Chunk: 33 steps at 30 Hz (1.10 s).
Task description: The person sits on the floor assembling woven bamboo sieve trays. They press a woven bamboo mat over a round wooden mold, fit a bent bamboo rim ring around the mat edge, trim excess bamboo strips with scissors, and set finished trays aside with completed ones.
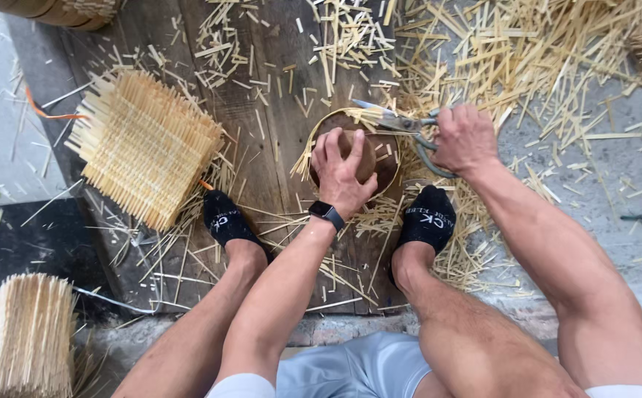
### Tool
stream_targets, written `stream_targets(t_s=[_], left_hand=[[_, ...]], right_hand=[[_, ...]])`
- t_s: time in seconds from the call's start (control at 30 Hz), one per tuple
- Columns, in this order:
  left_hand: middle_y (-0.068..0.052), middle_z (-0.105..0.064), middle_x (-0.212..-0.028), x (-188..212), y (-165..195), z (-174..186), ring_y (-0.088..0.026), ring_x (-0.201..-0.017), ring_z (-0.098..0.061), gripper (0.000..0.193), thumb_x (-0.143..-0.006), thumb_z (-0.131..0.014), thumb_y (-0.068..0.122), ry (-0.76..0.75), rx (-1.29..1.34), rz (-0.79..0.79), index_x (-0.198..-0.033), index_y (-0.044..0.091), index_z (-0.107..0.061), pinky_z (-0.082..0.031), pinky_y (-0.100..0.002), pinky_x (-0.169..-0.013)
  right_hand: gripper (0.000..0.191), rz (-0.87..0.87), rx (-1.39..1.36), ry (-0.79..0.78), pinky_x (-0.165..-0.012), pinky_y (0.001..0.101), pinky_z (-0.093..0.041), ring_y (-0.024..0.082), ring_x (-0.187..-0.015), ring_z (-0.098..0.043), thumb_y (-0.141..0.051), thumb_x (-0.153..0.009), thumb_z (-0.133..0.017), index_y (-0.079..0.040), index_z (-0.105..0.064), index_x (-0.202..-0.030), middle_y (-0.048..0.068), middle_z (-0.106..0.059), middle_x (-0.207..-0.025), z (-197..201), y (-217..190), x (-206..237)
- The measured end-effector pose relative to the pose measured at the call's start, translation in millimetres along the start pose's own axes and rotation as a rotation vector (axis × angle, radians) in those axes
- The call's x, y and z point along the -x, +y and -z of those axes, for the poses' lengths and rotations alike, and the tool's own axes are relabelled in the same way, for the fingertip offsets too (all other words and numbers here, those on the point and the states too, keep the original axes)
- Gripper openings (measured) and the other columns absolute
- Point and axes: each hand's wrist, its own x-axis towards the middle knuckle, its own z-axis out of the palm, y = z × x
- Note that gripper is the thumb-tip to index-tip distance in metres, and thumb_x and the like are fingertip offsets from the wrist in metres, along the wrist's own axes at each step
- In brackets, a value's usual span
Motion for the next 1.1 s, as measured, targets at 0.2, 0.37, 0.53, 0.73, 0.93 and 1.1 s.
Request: stream_targets(t_s=[0.2,0.37,0.53,0.73,0.93,1.1], left_hand=[[-0.018,-0.038,-0.146,-3,-15,6,-0.042,-0.138,-0.033,0.093,-0.057,-0.09,0.026,-0.061,0.049,-0.076,-0.142,0.021,-0.054,-0.031,-0.059,-0.113],[-0.018,-0.038,-0.146,-7,-21,10,-0.042,-0.14,-0.033,0.092,-0.059,-0.089,0.025,-0.152,0.07,-0.223,-0.144,0.018,-0.055,-0.031,-0.059,-0.114],[-0.015,-0.042,-0.145,-14,-35,19,-0.04,-0.142,-0.034,0.088,-0.059,-0.088,0.024,-0.222,0.121,-0.334,-0.142,0.025,-0.057,-0.031,-0.055,-0.118],[-0.016,-0.04,-0.148,-24,-42,25,-0.04,-0.145,-0.033,0.095,-0.057,-0.088,0.023,-0.381,0.07,-0.469,-0.146,0.026,-0.055,-0.028,-0.056,-0.121],[-0.021,-0.032,-0.152,-2,-24,24,-0.043,-0.143,-0.032,0.104,-0.056,-0.092,0.036,-0.111,-0.001,-0.18,-0.147,0.027,-0.042,-0.024,-0.061,-0.121],[-0.026,-0.032,-0.153,11,2,-3,-0.046,-0.139,-0.036,0.118,-0.065,-0.093,0.042,0.101,0.102,0.308,-0.161,0.023,-0.028,-0.035,-0.056,-0.118]], right_hand=[[0.017,0.06,-0.14,0.247,-0.064,0.0354,-0.048,0.022,-0.074,-0.055,-0.022,-0.081,-0.062,-0.006,-0.06,-0.085,0.011,-0.058,-0.079,0,6,0],[0.028,0.066,0.041,0.109,-0.064,0.0341,-0.05,0.019,-0.068,-0.057,-0.034,-0.085,-0.066,-0.007,-0.061,-0.085,0.009,-0.06,-0.076,4,1,-3],[0.037,0.094,-0.078,0.03,-0.065,0.035,-0.049,0.02,-0.07,-0.058,-0.041,-0.098,-0.063,-0.005,-0.061,-0.089,0.01,-0.06,-0.078,14,18,2],[0.041,0.133,0.021,0.268,-0.066,0.0326,-0.05,0.019,-0.071,-0.058,-0.047,-0.076,-0.069,-0.008,-0.062,-0.086,0.007,-0.06,-0.076,12,1,-5],[0.036,0.026,-0.136,-0.156,-0.061,0.0389,-0.053,0.021,-0.066,-0.059,-0.037,-0.107,-0.06,-0.005,-0.063,-0.091,0.008,-0.058,-0.074,21,15,-7],[0.058,0.139,-0.112,0.263,-0.067,0.0362,-0.054,0.024,-0.073,-0.059,-0.057,-0.076,-0.068,0.0,-0.063,-0.089,0.013,-0.06,-0.079,32,16,3]])
